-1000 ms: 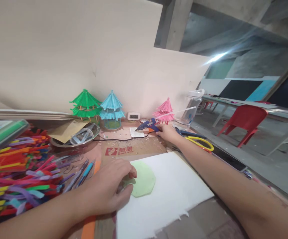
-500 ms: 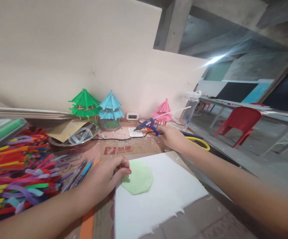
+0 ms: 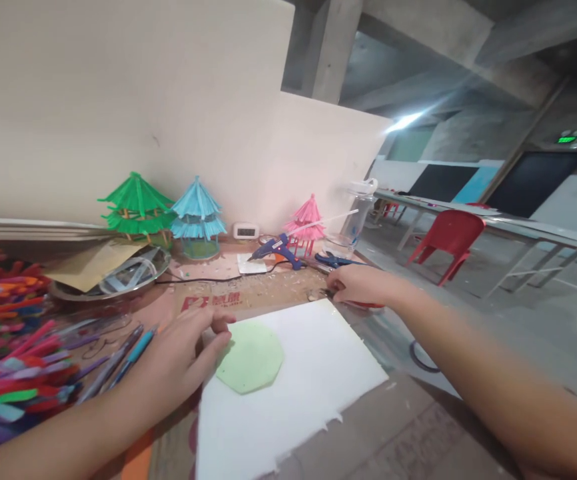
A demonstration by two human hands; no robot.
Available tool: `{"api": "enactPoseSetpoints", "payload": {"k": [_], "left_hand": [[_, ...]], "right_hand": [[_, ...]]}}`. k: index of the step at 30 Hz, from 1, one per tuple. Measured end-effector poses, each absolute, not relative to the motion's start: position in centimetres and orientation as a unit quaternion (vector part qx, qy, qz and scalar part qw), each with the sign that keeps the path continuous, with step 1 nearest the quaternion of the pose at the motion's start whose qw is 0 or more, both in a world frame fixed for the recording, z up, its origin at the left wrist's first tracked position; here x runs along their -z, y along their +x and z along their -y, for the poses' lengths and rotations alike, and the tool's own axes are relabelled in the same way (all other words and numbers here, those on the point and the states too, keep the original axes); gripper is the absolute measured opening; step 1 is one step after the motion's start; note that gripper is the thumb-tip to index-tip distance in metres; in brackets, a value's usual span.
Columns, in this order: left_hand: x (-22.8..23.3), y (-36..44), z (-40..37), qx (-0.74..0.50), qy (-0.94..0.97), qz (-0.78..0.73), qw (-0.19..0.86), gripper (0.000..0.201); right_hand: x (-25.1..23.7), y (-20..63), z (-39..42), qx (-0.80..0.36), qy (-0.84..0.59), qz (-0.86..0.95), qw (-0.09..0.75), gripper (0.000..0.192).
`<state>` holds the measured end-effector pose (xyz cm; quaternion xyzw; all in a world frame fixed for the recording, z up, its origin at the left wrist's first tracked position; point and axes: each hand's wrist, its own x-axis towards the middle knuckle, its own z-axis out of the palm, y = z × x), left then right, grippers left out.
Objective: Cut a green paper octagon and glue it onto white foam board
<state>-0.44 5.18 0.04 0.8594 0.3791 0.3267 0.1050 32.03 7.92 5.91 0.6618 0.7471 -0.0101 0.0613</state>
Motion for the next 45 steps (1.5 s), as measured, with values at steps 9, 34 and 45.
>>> {"api": "enactPoseSetpoints", "payload": {"k": [9, 34, 45], "left_hand": [[-0.1, -0.5, -4.0, -0.232, 0.913, -0.311, 0.127, 0.027], [0.6, -0.4, -4.7, -0.242, 0.914, -0.298, 0.131, 0.018], [0.5, -0.7, -5.1, -0.247, 0.924, -0.260, 0.130, 0.027]], "right_hand": [[-4.7, 32.4, -8.5, 0.012, 0.677, -0.736, -0.018, 0.014], [1.0, 22.6, -1.9, -0.035, 0.250, -0.929, -0.272, 0.036], [1.2, 22.5, -1.9, -0.045, 0.252, -0.921, -0.293, 0.028]]}}
